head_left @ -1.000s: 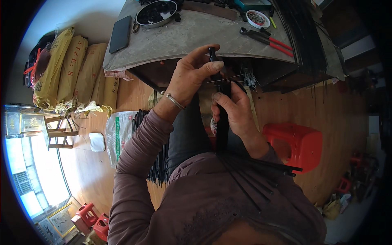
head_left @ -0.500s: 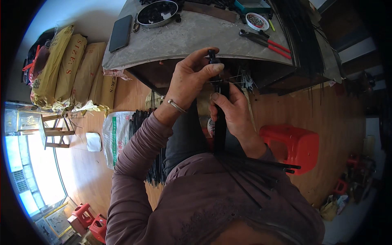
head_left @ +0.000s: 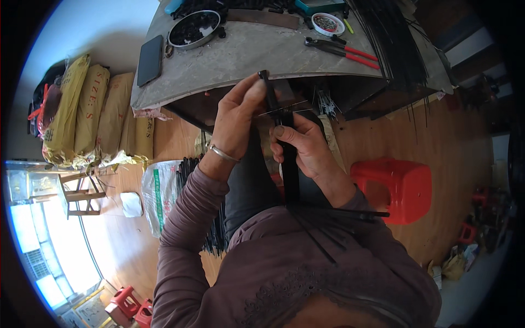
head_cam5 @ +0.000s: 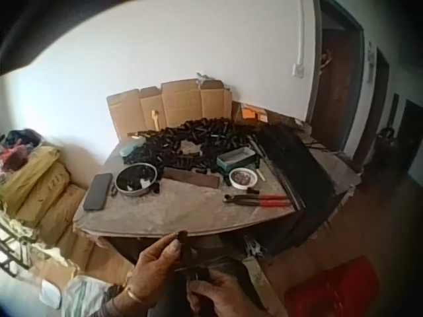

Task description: Placing thin black rods into a measuring jig and cutting them to a uniform length using hand pliers.

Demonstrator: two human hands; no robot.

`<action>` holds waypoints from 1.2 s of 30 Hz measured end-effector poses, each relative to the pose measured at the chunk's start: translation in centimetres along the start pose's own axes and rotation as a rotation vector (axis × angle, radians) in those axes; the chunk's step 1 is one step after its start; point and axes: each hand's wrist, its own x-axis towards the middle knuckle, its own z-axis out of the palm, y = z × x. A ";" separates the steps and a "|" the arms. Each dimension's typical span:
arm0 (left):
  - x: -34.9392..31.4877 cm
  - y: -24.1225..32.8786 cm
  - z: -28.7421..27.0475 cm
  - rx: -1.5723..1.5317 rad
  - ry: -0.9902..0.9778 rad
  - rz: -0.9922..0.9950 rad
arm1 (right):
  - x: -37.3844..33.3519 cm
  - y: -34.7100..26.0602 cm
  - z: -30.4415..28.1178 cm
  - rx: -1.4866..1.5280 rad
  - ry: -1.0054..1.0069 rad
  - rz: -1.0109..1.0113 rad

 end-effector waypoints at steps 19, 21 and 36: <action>-3.2 -1.6 1.5 0.233 0.000 0.074 | 1.2 -1.5 -4.5 -0.499 -0.117 0.031; -3.1 -2.0 1.4 0.216 -0.037 0.072 | 1.6 -0.9 -5.3 -0.329 -0.170 0.099; 1.0 -0.8 -0.7 0.442 -0.479 0.116 | -0.4 -0.3 -3.1 0.237 -0.158 -0.014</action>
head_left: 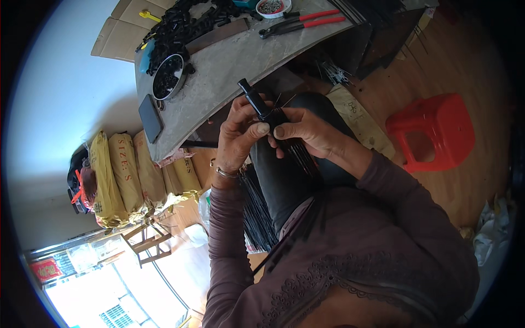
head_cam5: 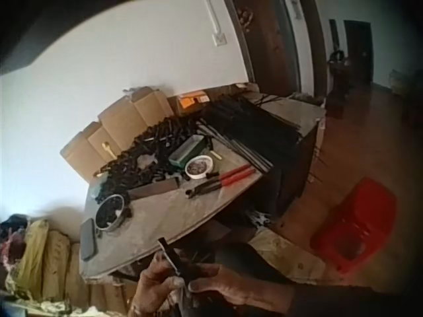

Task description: Placing thin black rods into a measuring jig and cutting them to a uniform length using hand pliers.

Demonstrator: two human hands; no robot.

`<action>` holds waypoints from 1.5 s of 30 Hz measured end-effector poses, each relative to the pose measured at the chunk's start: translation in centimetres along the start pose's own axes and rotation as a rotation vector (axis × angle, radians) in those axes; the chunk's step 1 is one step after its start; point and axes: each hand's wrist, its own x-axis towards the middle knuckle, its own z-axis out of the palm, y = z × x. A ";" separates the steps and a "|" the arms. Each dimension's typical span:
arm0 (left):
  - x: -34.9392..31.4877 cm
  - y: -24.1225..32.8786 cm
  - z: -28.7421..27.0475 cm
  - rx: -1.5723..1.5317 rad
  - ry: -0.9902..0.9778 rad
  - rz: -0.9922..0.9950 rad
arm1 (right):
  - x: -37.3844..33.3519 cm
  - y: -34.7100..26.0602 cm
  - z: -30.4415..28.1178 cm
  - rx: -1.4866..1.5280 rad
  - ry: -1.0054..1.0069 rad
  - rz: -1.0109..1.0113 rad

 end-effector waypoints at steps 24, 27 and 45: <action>0.9 2.3 5.8 -0.067 0.613 -0.033 | 0.8 0.1 1.3 -0.398 0.286 -0.444; 0.8 2.3 5.4 -0.021 0.571 -0.056 | 0.6 0.7 1.5 -0.502 0.313 -0.559; 0.1 2.5 6.9 0.051 0.663 0.025 | -1.0 -2.8 0.8 -1.035 0.274 -0.326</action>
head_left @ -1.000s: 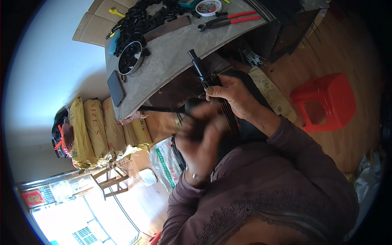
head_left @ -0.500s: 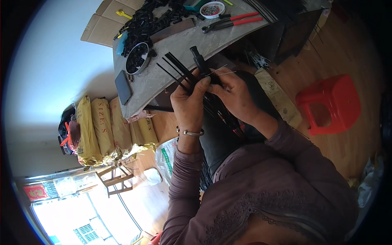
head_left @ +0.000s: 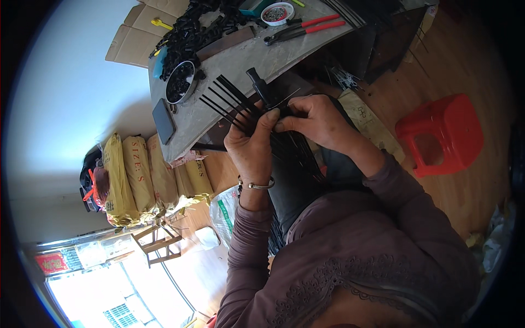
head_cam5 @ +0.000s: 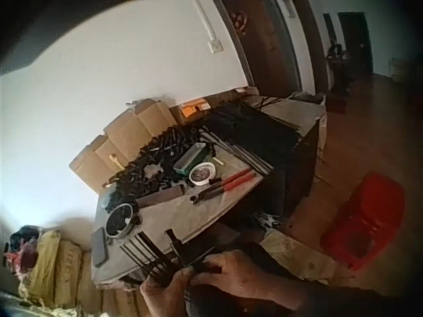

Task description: Placing thin black rods into a measuring jig and cutting them to a uniform length using hand pliers.

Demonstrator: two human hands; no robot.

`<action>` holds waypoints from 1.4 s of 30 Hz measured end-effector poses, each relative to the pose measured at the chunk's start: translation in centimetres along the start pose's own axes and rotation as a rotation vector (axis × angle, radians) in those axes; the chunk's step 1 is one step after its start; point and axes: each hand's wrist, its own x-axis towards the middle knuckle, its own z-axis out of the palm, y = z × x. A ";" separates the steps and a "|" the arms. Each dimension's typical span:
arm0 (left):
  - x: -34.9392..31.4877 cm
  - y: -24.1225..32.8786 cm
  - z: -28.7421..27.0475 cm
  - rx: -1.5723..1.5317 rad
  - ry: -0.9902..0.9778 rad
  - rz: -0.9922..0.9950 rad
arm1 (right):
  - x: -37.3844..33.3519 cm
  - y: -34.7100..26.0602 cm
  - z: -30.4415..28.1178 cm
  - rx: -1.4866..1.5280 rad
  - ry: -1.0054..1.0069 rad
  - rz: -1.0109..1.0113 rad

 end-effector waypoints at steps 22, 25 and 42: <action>-1.1 -0.3 -0.3 0.020 0.059 0.020 | 1.1 0.6 -0.3 0.389 -0.243 0.415; -0.9 -0.1 -0.3 0.071 0.063 0.027 | 0.5 0.1 0.4 0.138 -0.168 0.209; -1.3 -0.6 -0.3 0.028 0.077 0.097 | 1.7 1.9 -0.2 0.592 -0.418 0.380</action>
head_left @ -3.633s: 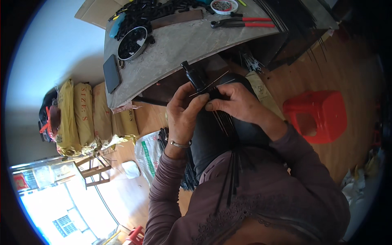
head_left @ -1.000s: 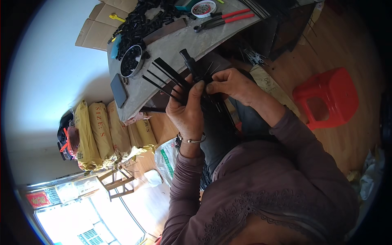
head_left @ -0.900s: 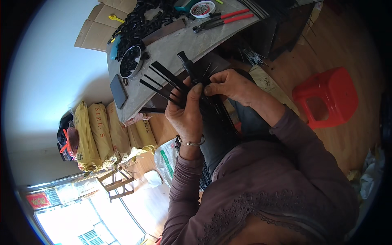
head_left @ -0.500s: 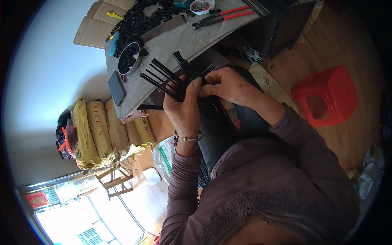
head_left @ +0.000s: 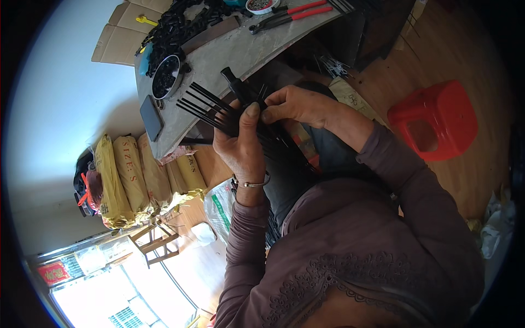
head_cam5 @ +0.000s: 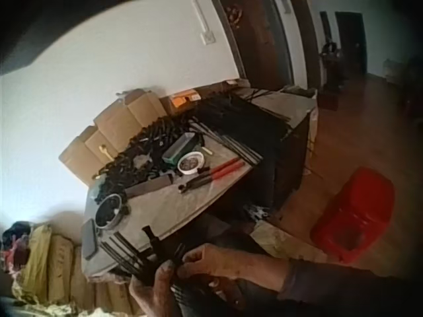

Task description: Placing thin black rods into a measuring jig and cutting them to a uniform length using hand pliers.

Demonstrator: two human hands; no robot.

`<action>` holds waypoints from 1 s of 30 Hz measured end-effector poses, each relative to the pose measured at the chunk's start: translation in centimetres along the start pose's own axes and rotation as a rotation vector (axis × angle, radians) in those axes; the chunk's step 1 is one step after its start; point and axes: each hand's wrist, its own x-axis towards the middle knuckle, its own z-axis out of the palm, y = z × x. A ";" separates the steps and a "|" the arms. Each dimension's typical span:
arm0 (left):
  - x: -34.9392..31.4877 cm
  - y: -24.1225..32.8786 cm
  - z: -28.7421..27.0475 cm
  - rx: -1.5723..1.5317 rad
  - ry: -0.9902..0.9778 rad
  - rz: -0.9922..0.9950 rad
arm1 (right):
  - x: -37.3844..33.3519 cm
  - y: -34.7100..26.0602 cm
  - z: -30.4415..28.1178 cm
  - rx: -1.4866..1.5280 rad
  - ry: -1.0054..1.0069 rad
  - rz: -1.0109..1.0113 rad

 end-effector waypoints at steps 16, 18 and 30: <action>1.4 1.2 -1.3 0.104 -0.140 -0.121 | -0.4 -1.0 2.2 -0.276 0.190 -0.058; 1.2 1.1 -1.2 0.065 -0.134 -0.123 | -0.5 -1.0 2.1 -0.214 0.178 0.000; 2.0 -0.3 -1.3 -0.261 -0.181 -0.240 | -0.6 -0.6 2.5 -0.266 0.264 -0.149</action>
